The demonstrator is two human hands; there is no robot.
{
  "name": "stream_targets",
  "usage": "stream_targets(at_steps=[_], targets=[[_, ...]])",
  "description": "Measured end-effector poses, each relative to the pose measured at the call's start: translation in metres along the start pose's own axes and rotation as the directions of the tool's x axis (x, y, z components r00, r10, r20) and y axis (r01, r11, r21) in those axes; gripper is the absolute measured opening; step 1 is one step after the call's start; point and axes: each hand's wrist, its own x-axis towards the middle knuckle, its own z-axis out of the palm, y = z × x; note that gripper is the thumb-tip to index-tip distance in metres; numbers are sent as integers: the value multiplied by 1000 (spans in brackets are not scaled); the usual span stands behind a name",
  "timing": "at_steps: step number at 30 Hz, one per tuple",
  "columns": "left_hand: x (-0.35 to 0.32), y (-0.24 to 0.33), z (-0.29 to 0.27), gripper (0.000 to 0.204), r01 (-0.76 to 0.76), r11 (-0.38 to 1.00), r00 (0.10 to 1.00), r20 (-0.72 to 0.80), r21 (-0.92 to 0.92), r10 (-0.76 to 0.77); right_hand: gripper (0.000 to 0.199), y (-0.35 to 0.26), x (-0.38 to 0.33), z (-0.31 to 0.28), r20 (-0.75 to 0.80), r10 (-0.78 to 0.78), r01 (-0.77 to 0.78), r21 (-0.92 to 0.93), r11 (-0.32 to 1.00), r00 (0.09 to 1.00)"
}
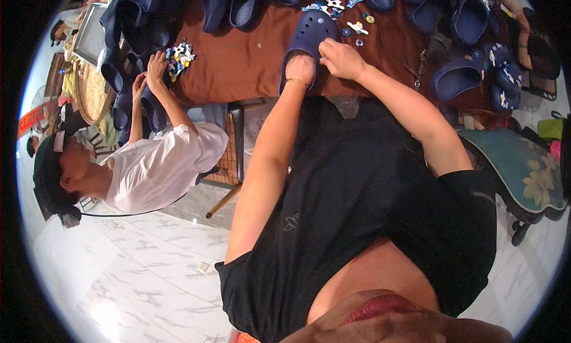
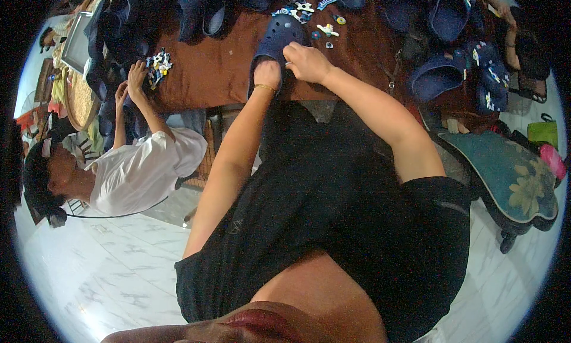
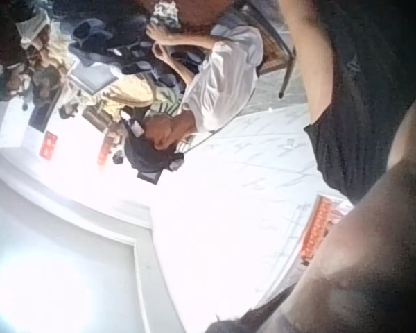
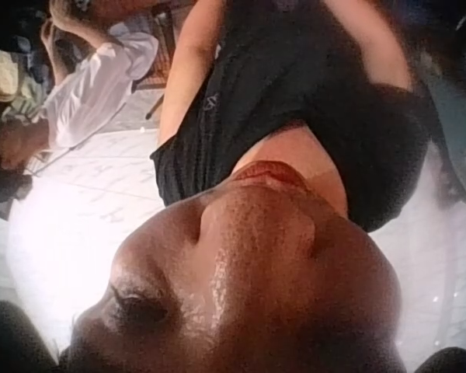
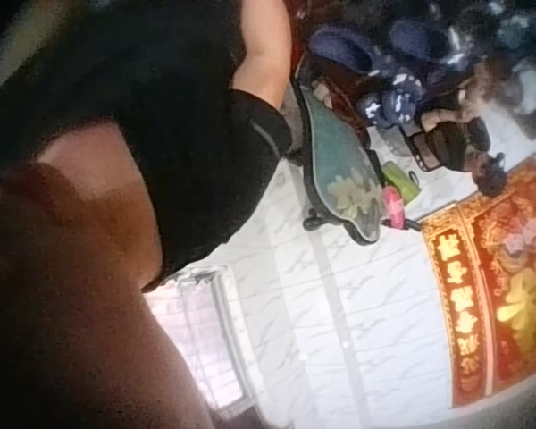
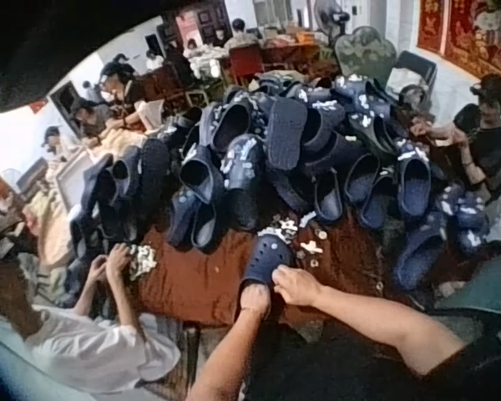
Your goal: Attaching small decorative charms or pins to the holes of rubber sandals.
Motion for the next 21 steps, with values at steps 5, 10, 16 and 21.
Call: stream_targets(at_steps=[5, 10, 16, 21], targets=[[5, -1, -7, 27, -91, 995, 995, 45, 29, 90, 21, -3, -2, 7, -100, 65, -69, -33, 997, 993], [3, -13, -5, 24, -57, 997, 998, 40, 58, 55, 15, -10, 8, 20, -153, 23, -32, -55, 998, 988], [2, 3, 3, 21, 54, 995, 992, 115, -86, -44, 14, -6, -12, 28, -234, 29, -47, -71, 996, 972], [-6, 11, -1, 23, -80, 993, 996, 20, -84, 82, 20, -20, -8, 5, -199, 228, -190, 192, 963, 953]])
